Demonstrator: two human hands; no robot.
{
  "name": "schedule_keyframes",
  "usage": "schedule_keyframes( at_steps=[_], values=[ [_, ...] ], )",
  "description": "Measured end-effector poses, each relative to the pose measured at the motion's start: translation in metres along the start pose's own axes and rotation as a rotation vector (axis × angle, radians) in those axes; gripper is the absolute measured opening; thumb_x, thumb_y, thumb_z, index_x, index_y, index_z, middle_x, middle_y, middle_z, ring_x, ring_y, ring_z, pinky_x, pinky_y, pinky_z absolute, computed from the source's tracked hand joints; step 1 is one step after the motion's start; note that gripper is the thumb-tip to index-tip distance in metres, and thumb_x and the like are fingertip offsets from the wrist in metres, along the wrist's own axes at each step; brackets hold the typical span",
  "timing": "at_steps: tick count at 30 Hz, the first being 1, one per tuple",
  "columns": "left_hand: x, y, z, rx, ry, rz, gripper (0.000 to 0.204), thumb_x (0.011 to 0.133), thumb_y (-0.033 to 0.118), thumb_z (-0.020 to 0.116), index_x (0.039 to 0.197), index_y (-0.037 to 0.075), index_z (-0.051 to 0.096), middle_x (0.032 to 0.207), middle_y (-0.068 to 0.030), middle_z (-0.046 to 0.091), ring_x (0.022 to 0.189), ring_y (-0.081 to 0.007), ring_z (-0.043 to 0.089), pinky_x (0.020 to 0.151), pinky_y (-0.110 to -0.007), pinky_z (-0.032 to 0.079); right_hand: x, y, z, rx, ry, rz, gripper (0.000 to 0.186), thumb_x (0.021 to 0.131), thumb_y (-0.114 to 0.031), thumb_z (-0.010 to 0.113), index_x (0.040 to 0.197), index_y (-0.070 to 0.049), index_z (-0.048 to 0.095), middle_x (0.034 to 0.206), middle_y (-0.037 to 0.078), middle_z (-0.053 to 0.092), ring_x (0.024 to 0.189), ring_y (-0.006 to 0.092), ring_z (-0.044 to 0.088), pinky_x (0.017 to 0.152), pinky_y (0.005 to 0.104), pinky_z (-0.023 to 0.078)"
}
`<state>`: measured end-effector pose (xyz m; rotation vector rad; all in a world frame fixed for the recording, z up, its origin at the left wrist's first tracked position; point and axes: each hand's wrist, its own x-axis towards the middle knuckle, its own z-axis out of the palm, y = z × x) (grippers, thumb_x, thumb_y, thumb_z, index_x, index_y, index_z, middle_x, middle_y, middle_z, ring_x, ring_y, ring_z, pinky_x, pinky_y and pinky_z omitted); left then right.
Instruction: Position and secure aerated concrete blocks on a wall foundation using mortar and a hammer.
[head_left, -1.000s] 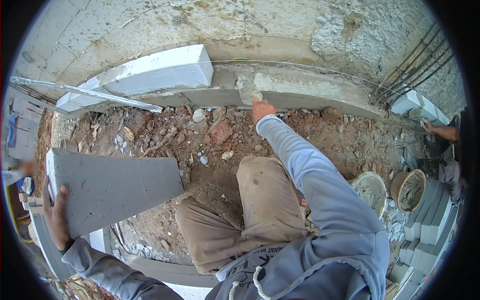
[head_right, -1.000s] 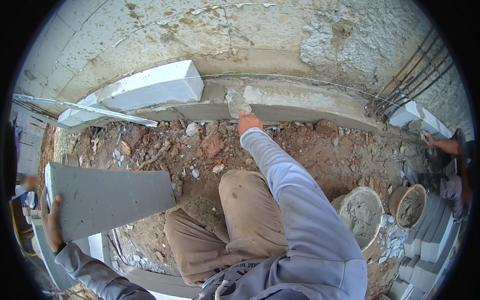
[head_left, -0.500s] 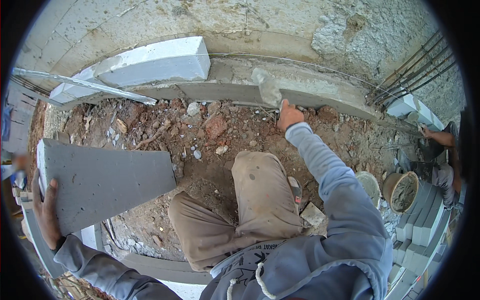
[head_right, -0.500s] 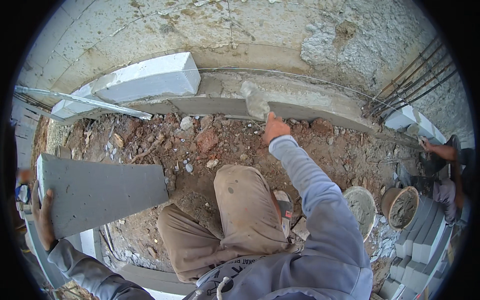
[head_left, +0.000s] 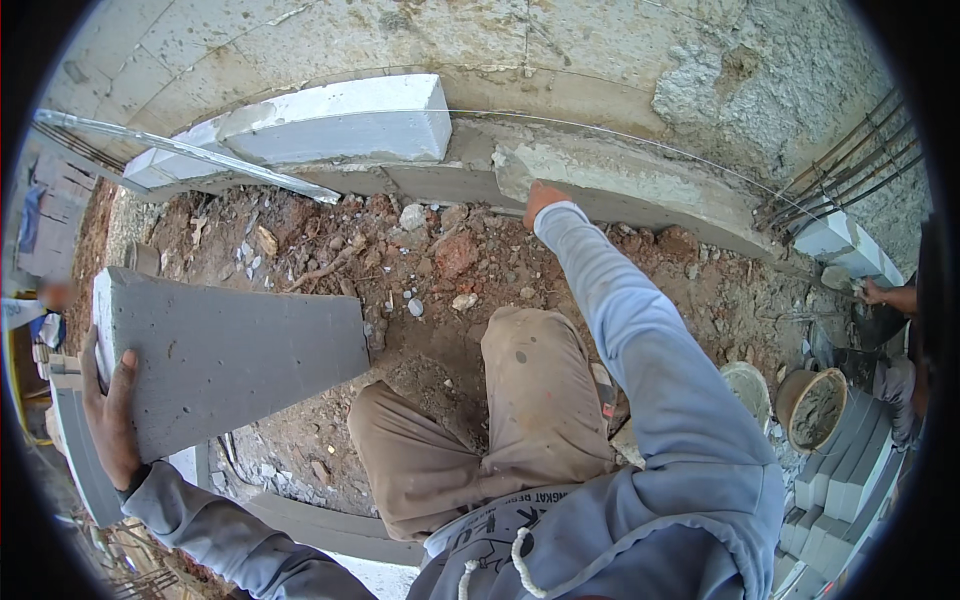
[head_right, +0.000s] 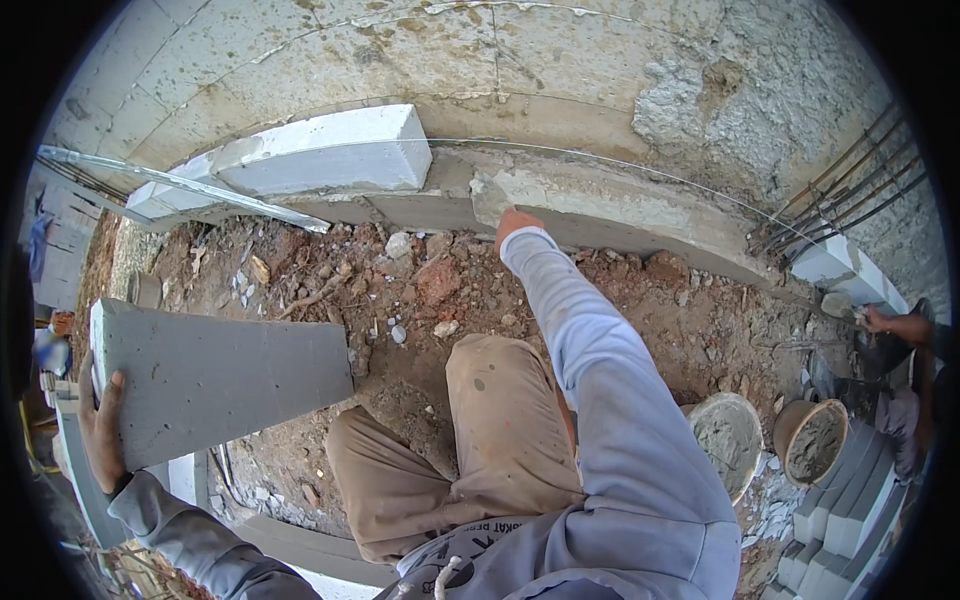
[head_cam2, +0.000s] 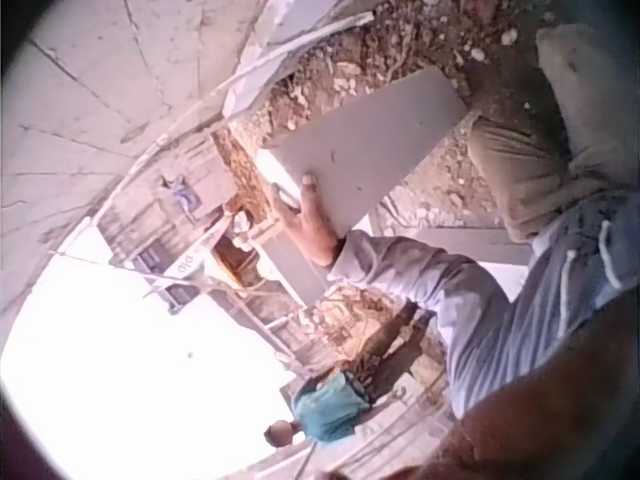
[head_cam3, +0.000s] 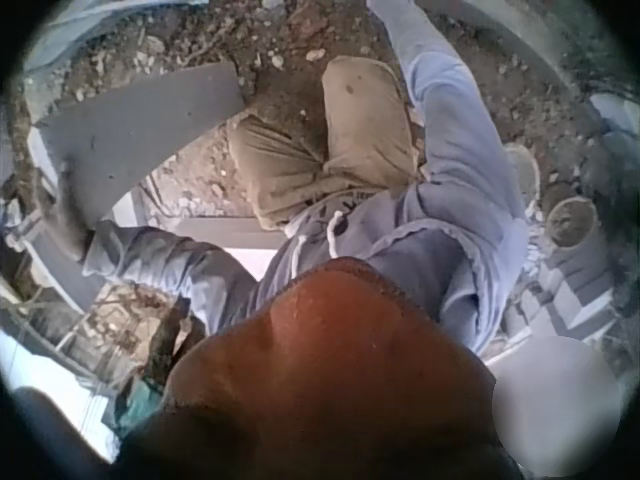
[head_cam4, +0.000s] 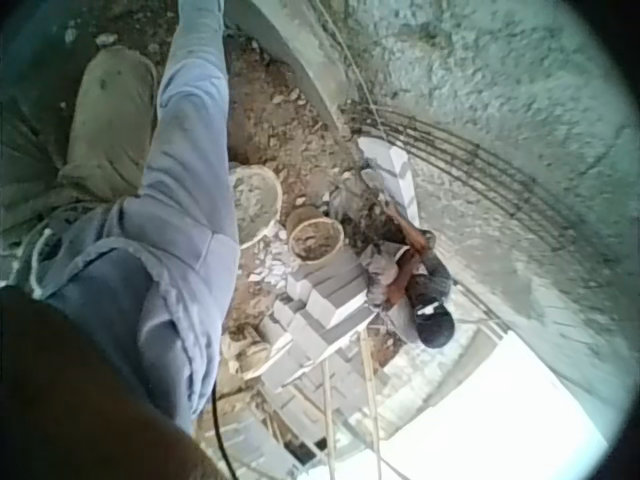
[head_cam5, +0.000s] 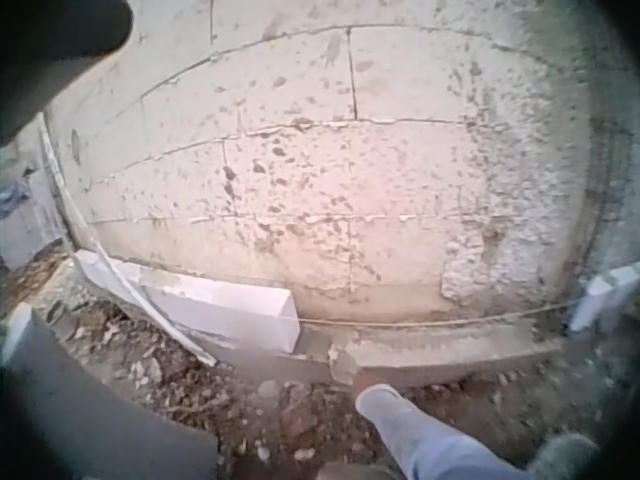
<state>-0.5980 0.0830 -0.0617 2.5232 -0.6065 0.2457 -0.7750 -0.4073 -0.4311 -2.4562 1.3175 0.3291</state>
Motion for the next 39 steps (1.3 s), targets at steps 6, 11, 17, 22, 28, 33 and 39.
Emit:
schedule_keyframes(
  at_steps=[6, 11, 17, 22, 28, 33, 39],
  values=[
    [0.001, 0.005, 0.002, 0.006, 0.006, 0.000, 0.078, 0.081, 0.050, 0.066, 0.140, 0.003, 0.045, 0.126, -0.0216, 0.054, 0.108, -0.0261, 0.056, 0.095, -0.034, 0.042, -0.017, -0.001, 0.064, 0.076, 0.191, 0.053, 0.028, 0.098, -0.017, 0.040, 0.114, -0.003, 0.059, 0.104, 0.023, 0.065, 0.097, 0.0389, 0.065, 0.082, 0.0467, 0.054],
    [0.005, 0.004, 0.003, 0.021, -0.001, -0.023, 0.078, 0.081, 0.050, 0.066, 0.140, 0.003, 0.045, 0.127, -0.0221, 0.053, 0.110, -0.0274, 0.055, 0.097, -0.034, 0.041, -0.062, 0.036, 0.099, 0.006, 0.075, -0.028, 0.029, 0.096, -0.025, 0.046, 0.113, -0.003, 0.056, 0.102, 0.024, 0.063, 0.092, 0.0408, 0.066, 0.080, 0.0478, 0.054],
    [0.020, -0.003, 0.007, 0.006, 0.009, 0.023, 0.077, 0.082, 0.049, 0.066, 0.139, 0.002, 0.046, 0.133, -0.0191, 0.050, 0.118, -0.0268, 0.049, 0.102, -0.034, 0.035, -0.109, 0.113, 0.078, 0.007, 0.128, 0.076, 0.045, 0.082, -0.025, 0.063, 0.116, 0.000, 0.046, 0.102, 0.024, 0.063, 0.092, 0.0385, 0.066, 0.083, 0.0476, 0.052],
    [0.032, 0.001, 0.009, 0.014, -0.025, 0.048, 0.076, 0.083, 0.047, 0.065, 0.138, -0.001, 0.046, 0.135, -0.0186, 0.048, 0.121, -0.0268, 0.047, 0.104, -0.034, 0.033, -0.067, 0.141, 0.040, 0.225, 0.272, 0.314, 0.055, 0.082, -0.021, 0.062, 0.127, 0.002, 0.040, 0.107, 0.028, 0.062, 0.102, 0.0409, 0.062, 0.090, 0.0464, 0.050],
    [0.036, 0.006, 0.013, -0.015, -0.058, 0.025, 0.075, 0.084, 0.046, 0.065, 0.139, 0.000, 0.045, 0.137, -0.0199, 0.047, 0.122, -0.0271, 0.047, 0.104, -0.035, 0.033, -0.077, 0.135, 0.058, 0.310, 0.009, 0.319, 0.074, 0.084, -0.021, 0.057, 0.143, 0.009, 0.024, 0.119, 0.031, 0.058, 0.110, 0.0400, 0.059, 0.097, 0.0445, 0.046],
    [0.043, 0.001, 0.015, 0.032, -0.055, 0.017, 0.075, 0.084, 0.047, 0.064, 0.140, 0.000, 0.044, 0.138, -0.0203, 0.046, 0.122, -0.0277, 0.047, 0.104, -0.035, 0.034, -0.143, 0.145, 0.070, 0.226, -0.046, 0.273, 0.061, 0.083, -0.024, 0.058, 0.132, 0.004, 0.036, 0.105, 0.031, 0.063, 0.101, 0.0439, 0.062, 0.089, 0.0479, 0.048],
    [0.049, 0.002, 0.017, 0.058, -0.041, 0.056, 0.077, 0.084, 0.049, 0.063, 0.140, 0.000, 0.044, 0.137, -0.0205, 0.046, 0.122, -0.0282, 0.047, 0.105, -0.036, 0.034, -0.129, 0.168, 0.066, 0.468, 0.280, 0.370, 0.061, 0.083, -0.038, 0.060, 0.125, 0.003, 0.046, 0.102, 0.032, 0.064, 0.099, 0.0462, 0.061, 0.089, 0.0498, 0.047]
  ],
)
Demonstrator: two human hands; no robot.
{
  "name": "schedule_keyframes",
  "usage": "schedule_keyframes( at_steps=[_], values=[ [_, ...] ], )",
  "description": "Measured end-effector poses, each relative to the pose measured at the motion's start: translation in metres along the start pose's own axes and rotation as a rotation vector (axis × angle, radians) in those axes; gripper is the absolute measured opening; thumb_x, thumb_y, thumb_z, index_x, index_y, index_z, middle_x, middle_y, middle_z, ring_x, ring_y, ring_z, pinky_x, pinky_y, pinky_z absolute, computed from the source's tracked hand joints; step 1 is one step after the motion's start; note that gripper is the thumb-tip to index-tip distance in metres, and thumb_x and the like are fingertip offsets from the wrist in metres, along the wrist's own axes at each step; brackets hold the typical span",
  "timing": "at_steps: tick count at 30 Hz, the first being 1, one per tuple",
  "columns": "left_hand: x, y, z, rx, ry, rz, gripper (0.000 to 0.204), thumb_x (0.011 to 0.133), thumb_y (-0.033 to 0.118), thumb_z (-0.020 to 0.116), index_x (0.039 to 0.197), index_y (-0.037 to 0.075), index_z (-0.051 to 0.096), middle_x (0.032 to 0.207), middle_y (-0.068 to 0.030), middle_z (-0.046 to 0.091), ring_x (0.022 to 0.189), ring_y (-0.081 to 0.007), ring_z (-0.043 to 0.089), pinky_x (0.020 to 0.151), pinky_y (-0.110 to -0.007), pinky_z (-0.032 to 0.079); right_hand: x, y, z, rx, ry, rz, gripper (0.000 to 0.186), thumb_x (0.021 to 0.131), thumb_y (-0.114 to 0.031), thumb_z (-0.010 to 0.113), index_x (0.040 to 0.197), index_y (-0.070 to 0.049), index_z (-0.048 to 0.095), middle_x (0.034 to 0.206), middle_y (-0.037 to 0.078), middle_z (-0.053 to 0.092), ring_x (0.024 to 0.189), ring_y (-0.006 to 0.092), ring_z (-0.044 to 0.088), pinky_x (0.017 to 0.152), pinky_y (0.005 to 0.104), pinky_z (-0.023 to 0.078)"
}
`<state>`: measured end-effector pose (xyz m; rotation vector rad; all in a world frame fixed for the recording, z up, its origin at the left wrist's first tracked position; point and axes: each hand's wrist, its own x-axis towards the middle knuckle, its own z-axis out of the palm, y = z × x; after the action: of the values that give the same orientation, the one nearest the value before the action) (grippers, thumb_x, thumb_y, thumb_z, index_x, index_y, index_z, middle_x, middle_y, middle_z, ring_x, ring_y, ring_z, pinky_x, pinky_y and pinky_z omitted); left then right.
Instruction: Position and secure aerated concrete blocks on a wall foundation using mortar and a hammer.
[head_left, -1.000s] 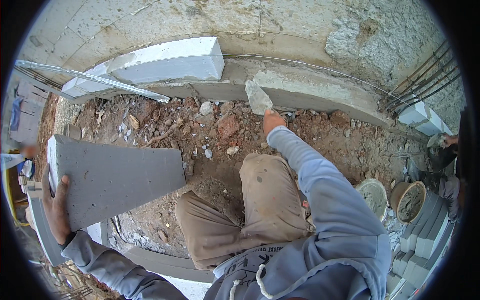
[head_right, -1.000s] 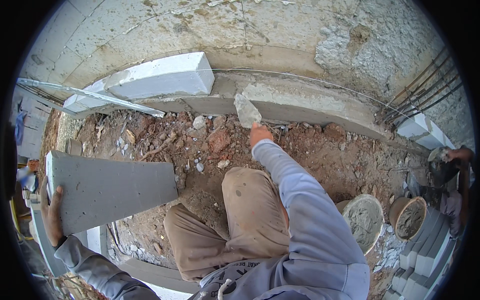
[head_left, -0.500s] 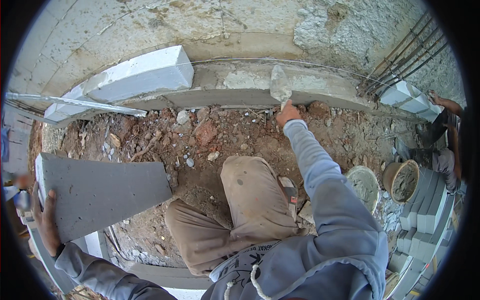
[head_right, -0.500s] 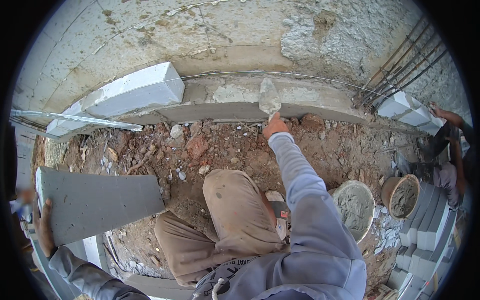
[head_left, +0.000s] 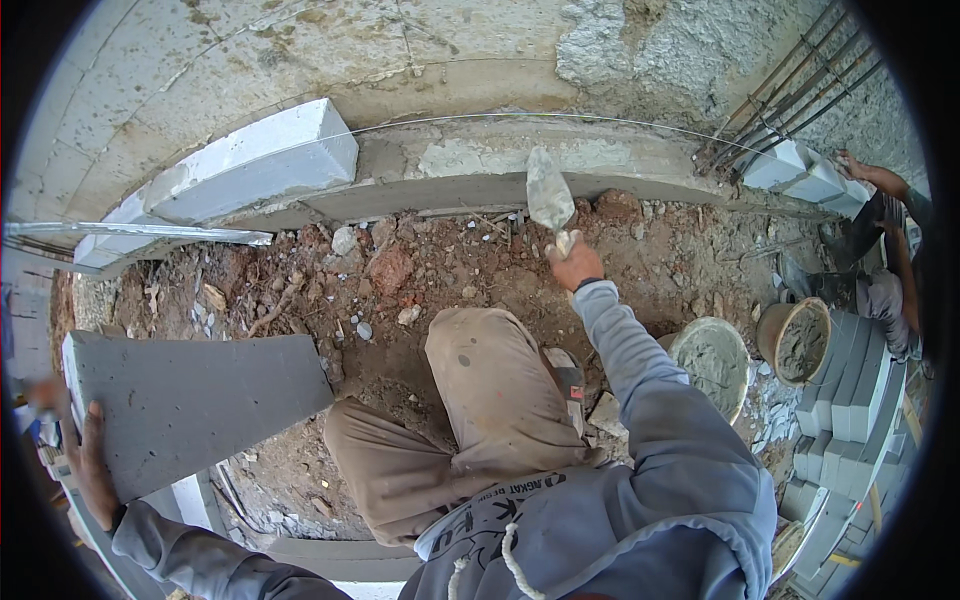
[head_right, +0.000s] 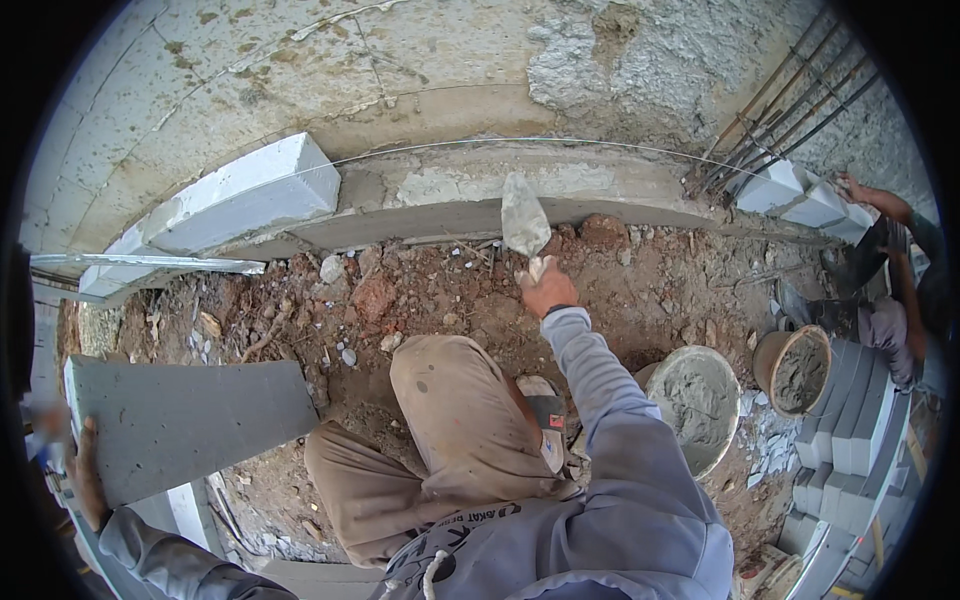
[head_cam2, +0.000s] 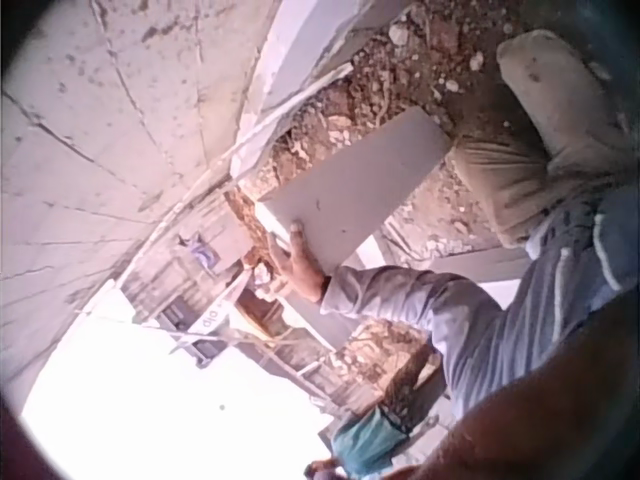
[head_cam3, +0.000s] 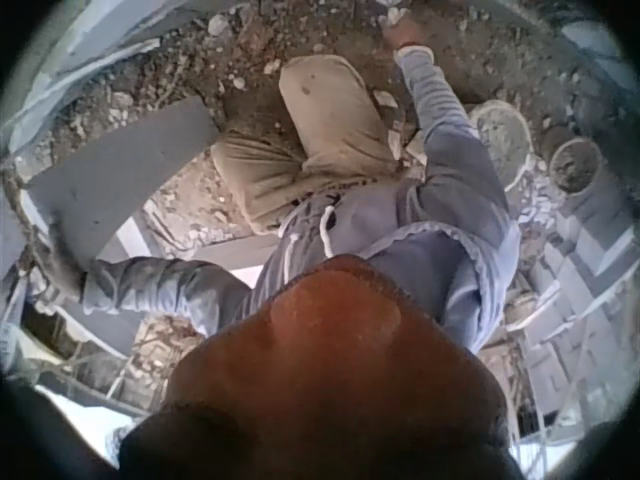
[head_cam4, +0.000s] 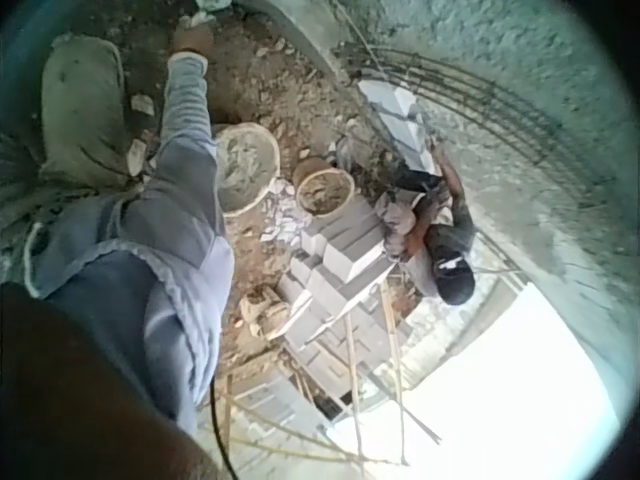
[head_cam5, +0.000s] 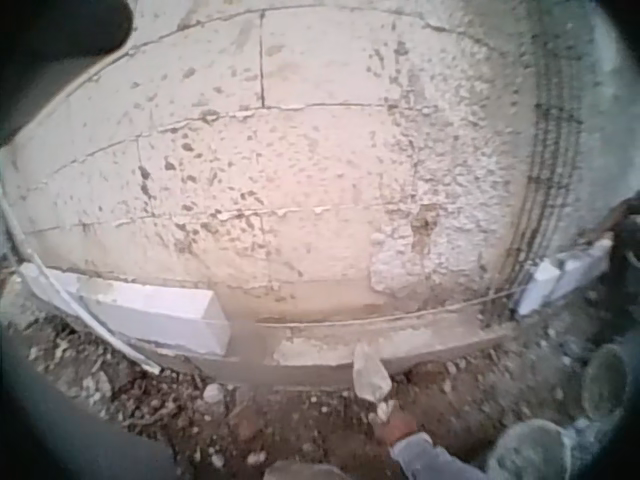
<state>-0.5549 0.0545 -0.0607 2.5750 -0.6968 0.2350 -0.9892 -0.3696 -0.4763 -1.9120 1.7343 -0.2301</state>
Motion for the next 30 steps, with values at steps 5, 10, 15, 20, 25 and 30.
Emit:
schedule_keyframes(
  at_steps=[5, 10, 15, 20, 25, 30],
  values=[
    [-0.002, 0.007, 0.000, -0.026, -0.014, -0.033, 0.077, 0.085, 0.050, 0.062, 0.141, 0.001, 0.043, 0.138, -0.0202, 0.047, 0.122, -0.0284, 0.048, 0.104, -0.035, 0.034, 0.053, 0.010, 0.013, 0.093, 0.182, 0.084, 0.059, 0.088, -0.043, 0.056, 0.122, 0.004, 0.048, 0.102, 0.032, 0.063, 0.099, 0.0464, 0.061, 0.088, 0.0509, 0.047],
    [-0.003, 0.012, -0.003, 0.065, -0.053, -0.041, 0.076, 0.086, 0.051, 0.060, 0.142, 0.003, 0.043, 0.138, -0.0188, 0.048, 0.119, -0.0274, 0.050, 0.102, -0.034, 0.036, 0.053, 0.029, 0.029, 0.055, 0.088, 0.075, 0.058, 0.089, -0.040, 0.055, 0.120, 0.008, 0.047, 0.104, 0.032, 0.063, 0.099, 0.0467, 0.061, 0.089, 0.0503, 0.048],
    [-0.003, 0.006, -0.001, 0.059, -0.033, -0.090, 0.075, 0.086, 0.053, 0.059, 0.143, 0.007, 0.043, 0.138, -0.0183, 0.049, 0.117, -0.0261, 0.052, 0.101, -0.034, 0.038, -0.025, 0.062, 0.018, -0.039, -0.068, 0.072, 0.064, 0.086, -0.043, 0.057, 0.124, 0.008, 0.046, 0.106, 0.033, 0.062, 0.101, 0.0465, 0.060, 0.090, 0.0503, 0.047],
    [0.003, 0.006, -0.001, 0.058, -0.062, -0.082, 0.075, 0.086, 0.052, 0.060, 0.142, 0.005, 0.043, 0.137, -0.0182, 0.049, 0.117, -0.0256, 0.052, 0.101, -0.034, 0.037, -0.025, 0.059, -0.002, 0.075, 0.063, 0.168, 0.057, 0.085, -0.043, 0.058, 0.118, 0.003, 0.055, 0.098, 0.033, 0.064, 0.100, 0.0457, 0.061, 0.088, 0.0508, 0.047],
    [0.009, 0.016, 0.002, 0.030, -0.042, -0.036, 0.076, 0.085, 0.052, 0.060, 0.141, 0.003, 0.044, 0.134, -0.0181, 0.051, 0.116, -0.0257, 0.051, 0.100, -0.034, 0.037, 0.001, 0.057, -0.003, 0.221, 0.255, 0.052, 0.055, 0.083, -0.036, 0.063, 0.120, 0.004, 0.054, 0.108, 0.031, 0.062, 0.103, 0.0453, 0.060, 0.089, 0.0480, 0.047],
    [0.009, 0.021, 0.002, 0.120, -0.064, -0.055, 0.080, 0.084, 0.053, 0.061, 0.140, -0.002, 0.042, 0.132, -0.0186, 0.051, 0.115, -0.0256, 0.050, 0.099, -0.033, 0.036, 0.027, 0.055, 0.005, 0.129, 0.327, 0.077, 0.054, 0.085, -0.034, 0.062, 0.122, 0.003, 0.052, 0.113, 0.029, 0.060, 0.103, 0.0442, 0.059, 0.087, 0.0473, 0.048]
  ],
)
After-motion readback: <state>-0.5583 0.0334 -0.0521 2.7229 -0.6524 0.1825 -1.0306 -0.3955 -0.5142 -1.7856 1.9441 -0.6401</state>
